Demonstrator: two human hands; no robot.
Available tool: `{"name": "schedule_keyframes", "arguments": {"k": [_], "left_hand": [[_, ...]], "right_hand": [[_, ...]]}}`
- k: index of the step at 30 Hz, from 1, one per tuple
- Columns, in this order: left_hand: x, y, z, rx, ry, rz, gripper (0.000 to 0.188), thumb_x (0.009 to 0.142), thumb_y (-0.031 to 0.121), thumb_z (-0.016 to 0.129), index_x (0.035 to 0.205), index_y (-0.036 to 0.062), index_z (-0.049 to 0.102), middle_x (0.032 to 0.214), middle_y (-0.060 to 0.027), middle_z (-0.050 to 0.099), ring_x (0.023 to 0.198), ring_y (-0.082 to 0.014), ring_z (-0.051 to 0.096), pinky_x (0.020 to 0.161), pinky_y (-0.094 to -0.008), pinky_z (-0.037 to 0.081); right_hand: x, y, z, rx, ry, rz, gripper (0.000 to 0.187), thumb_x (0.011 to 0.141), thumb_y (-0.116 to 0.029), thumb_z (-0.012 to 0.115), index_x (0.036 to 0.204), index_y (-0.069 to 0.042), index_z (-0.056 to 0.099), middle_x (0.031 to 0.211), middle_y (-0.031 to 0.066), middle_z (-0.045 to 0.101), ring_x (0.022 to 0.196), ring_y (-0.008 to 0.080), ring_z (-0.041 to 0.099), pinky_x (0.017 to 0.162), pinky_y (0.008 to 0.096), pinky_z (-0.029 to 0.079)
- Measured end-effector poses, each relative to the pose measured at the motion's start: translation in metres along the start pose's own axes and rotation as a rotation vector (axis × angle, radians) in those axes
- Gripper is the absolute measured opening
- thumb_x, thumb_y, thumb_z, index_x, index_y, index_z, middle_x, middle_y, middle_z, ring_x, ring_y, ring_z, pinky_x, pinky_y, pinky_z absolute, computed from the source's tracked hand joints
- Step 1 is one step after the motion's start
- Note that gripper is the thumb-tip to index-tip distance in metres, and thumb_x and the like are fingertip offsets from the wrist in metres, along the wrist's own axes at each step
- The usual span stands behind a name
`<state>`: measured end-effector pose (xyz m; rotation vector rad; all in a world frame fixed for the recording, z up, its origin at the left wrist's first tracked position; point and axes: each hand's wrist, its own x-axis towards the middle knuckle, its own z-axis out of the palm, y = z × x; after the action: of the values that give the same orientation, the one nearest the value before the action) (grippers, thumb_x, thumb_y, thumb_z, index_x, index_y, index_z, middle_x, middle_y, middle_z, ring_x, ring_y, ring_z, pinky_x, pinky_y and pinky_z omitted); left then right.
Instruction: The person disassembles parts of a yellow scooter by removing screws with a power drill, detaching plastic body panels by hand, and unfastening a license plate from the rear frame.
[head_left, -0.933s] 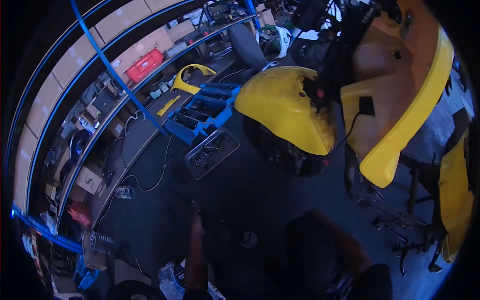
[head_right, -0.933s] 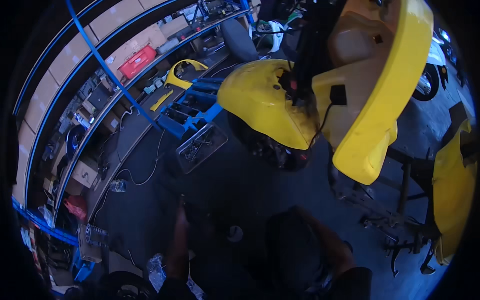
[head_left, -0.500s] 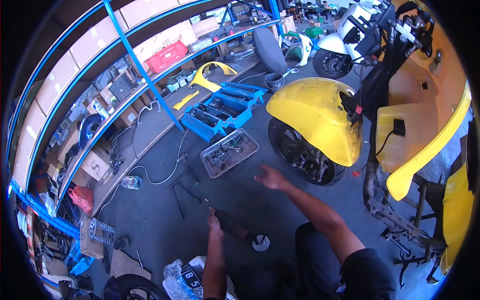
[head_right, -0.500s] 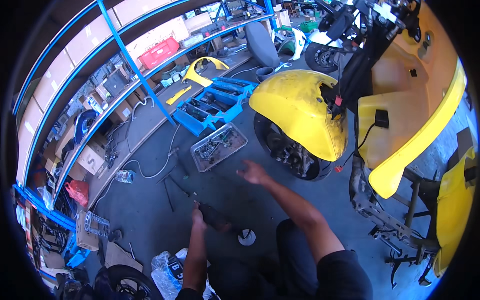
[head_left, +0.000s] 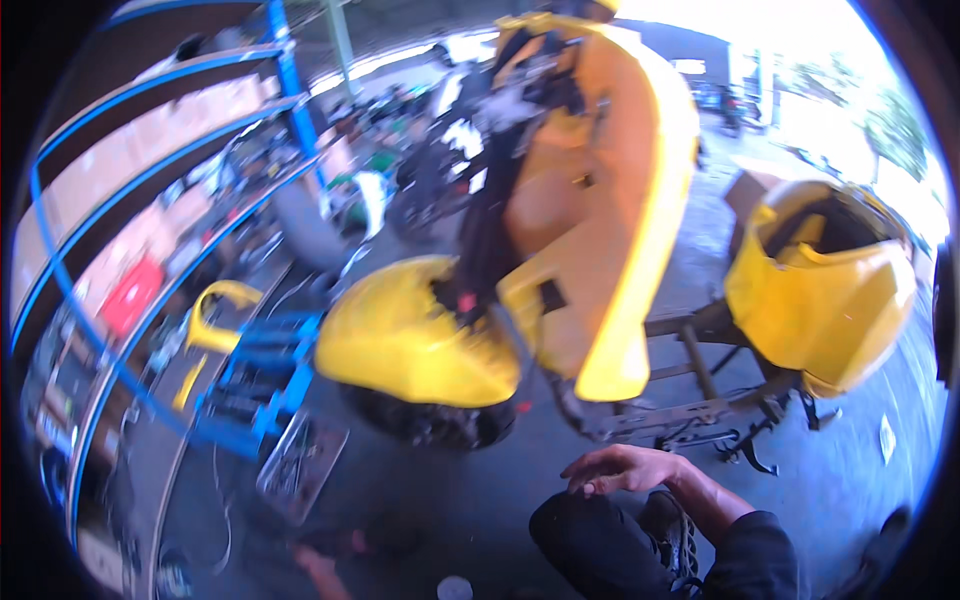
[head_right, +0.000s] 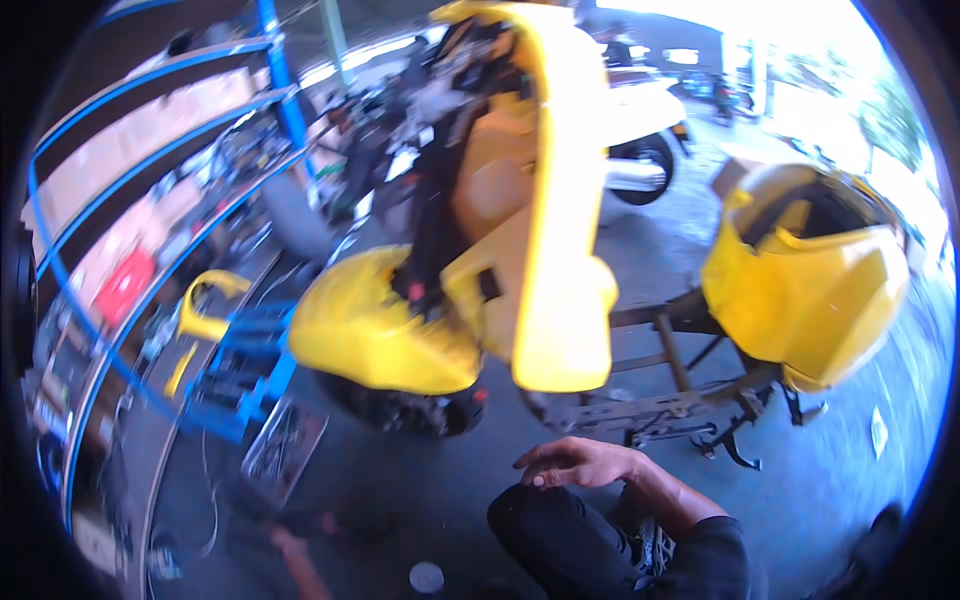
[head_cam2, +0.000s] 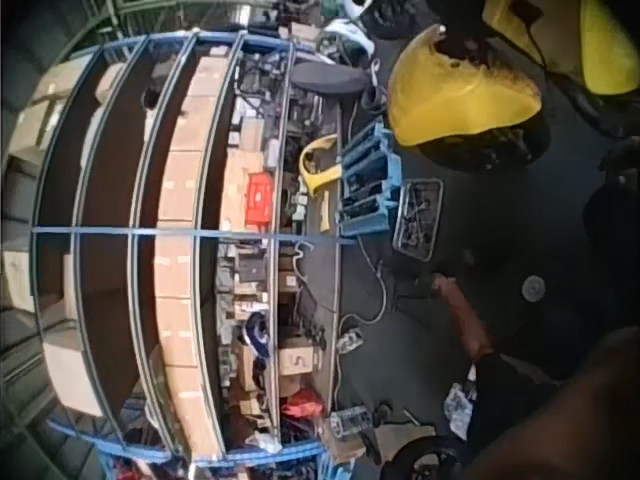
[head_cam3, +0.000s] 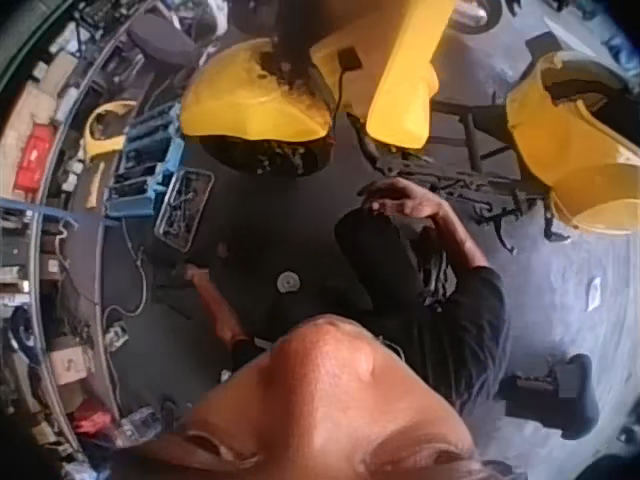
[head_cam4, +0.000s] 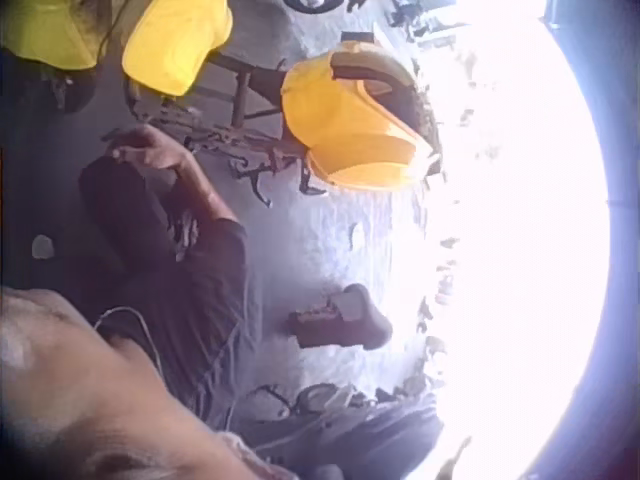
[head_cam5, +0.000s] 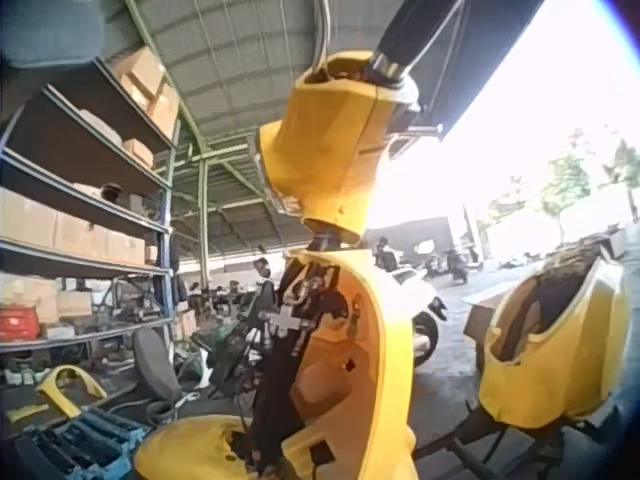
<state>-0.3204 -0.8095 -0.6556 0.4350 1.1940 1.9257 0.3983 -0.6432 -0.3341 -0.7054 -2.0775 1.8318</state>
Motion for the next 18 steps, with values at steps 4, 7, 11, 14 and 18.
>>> {"name": "schedule_keyframes", "arguments": {"k": [4,7,11,14,18], "left_hand": [[0.016,-0.039,0.071,0.101,0.31,-0.127,0.059,0.095,0.049,0.03,0.131,0.0039,0.043,0.13,-0.0117,0.048,0.116,-0.0289,0.047,0.1,-0.0439,0.038],[0.003,0.029,0.086,0.198,0.454,-0.071,0.059,0.094,0.049,0.031,0.131,0.0039,0.043,0.13,-0.0119,0.049,0.117,-0.0286,0.047,0.101,-0.0435,0.037],[-0.002,0.018,0.127,0.269,0.579,-0.075,0.06,0.094,0.049,0.032,0.132,0.0038,0.043,0.13,-0.0121,0.049,0.117,-0.0282,0.047,0.101,-0.0429,0.036],[-0.016,0.03,0.136,0.354,0.74,0.031,0.06,0.093,0.049,0.033,0.133,0.0038,0.043,0.13,-0.0123,0.049,0.118,-0.0279,0.047,0.102,-0.0425,0.036],[-0.049,0.061,0.183,0.381,0.824,0.418,0.061,0.093,0.049,0.034,0.133,0.0037,0.043,0.13,-0.0125,0.049,0.119,-0.0274,0.046,0.103,-0.0419,0.035]], "right_hand": [[-0.075,-0.058,-0.022,-0.039,0.25,-0.081,0.04,0.089,-0.016,0.063,0.123,0.002,0.052,0.108,0.012,0.064,0.1,0.019,0.061,0.09,0.0337,0.047],[-0.078,-0.094,-0.06,-0.101,0.445,-0.415,0.033,0.087,-0.017,0.065,0.114,0.002,0.058,0.098,0.011,0.066,0.09,0.0173,0.063,0.085,0.0322,0.049],[-0.055,-0.156,-0.139,-0.193,0.865,-0.527,0.031,0.091,-0.023,0.06,0.111,0.0,0.059,0.093,0.0098,0.065,0.083,0.0153,0.061,0.079,0.0291,0.048],[-0.006,-0.189,-0.186,-0.301,1.099,-0.538,0.035,0.094,-0.03,0.053,0.115,-0.002,0.058,0.098,0.0115,0.064,0.087,0.0162,0.059,0.077,0.0283,0.047],[0.065,-0.216,-0.25,-0.268,1.199,-0.674,0.039,0.093,-0.034,0.053,0.117,-0.003,0.056,0.1,0.0115,0.063,0.088,0.0155,0.059,0.073,0.0282,0.047]]}}
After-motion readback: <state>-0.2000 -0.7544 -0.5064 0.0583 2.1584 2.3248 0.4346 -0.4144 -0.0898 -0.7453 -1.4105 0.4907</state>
